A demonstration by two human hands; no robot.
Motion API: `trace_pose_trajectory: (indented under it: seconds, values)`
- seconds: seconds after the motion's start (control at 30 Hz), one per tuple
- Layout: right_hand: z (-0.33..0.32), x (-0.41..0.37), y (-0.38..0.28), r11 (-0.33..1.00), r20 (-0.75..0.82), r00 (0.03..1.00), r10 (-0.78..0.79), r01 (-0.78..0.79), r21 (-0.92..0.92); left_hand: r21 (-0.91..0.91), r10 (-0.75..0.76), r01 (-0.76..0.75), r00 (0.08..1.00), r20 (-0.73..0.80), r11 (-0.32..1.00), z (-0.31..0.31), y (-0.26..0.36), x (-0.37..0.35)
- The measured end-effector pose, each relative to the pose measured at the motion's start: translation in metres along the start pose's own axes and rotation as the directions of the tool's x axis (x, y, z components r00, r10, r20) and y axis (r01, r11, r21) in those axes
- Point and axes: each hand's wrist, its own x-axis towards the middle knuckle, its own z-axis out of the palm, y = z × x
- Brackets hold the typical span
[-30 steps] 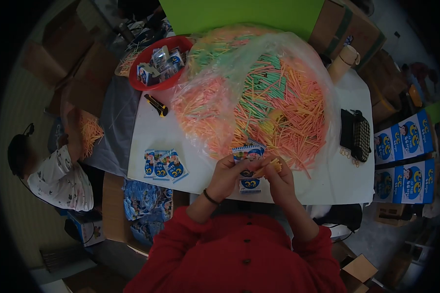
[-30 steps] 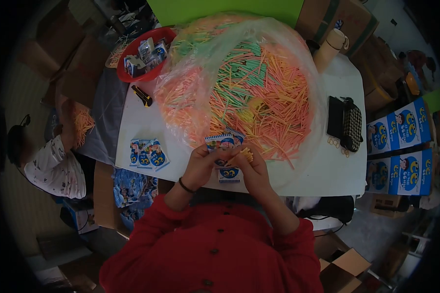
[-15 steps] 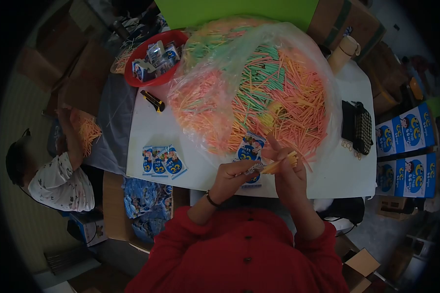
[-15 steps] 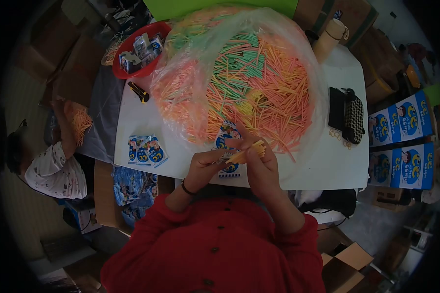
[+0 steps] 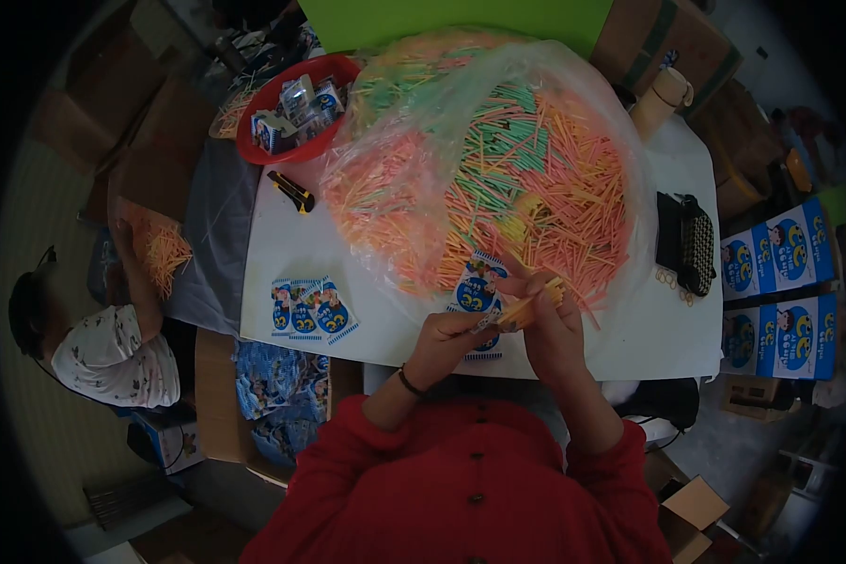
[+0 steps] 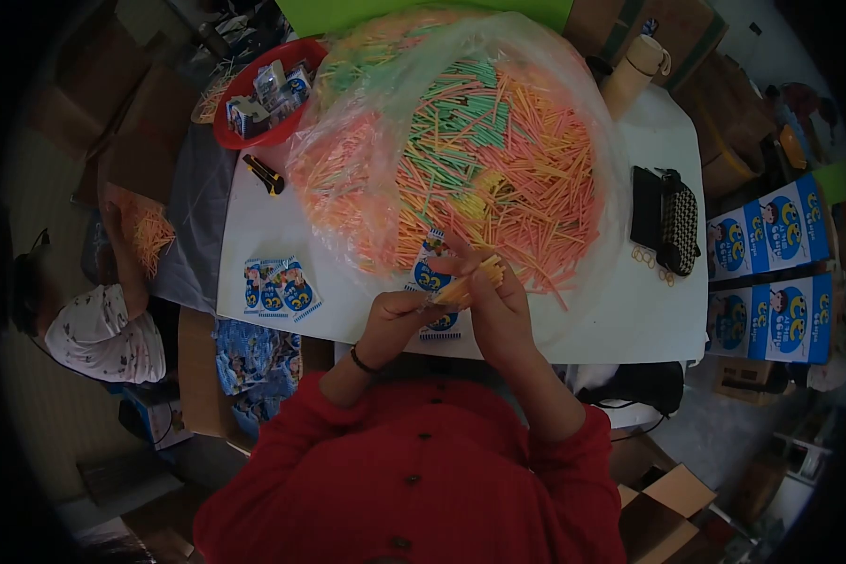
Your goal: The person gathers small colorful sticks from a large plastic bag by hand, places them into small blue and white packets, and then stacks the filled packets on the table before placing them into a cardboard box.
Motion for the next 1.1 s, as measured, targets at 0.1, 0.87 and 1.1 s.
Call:
trace_pose_trajectory:
  seconds: [0.1,0.87,1.1]
  values:
    - [0.006,0.001,-0.007,1.000,0.042,0.999,0.004,-0.005,0.022,-0.039,-0.041,0.041,0.999,0.002,0.998,0.000,0.001,0.001]
    - [-0.072,0.061,-0.041,0.578,-0.060,0.964,-0.259,0.104,-0.809,-0.336,0.060,-0.069,0.997,-0.038,0.939,0.014,-0.008,0.066]
    - [-0.122,0.130,-0.061,0.050,0.186,0.902,-0.390,0.223,-0.974,-0.308,0.023,-0.075,0.985,-0.169,0.948,-0.023,0.021,0.011]
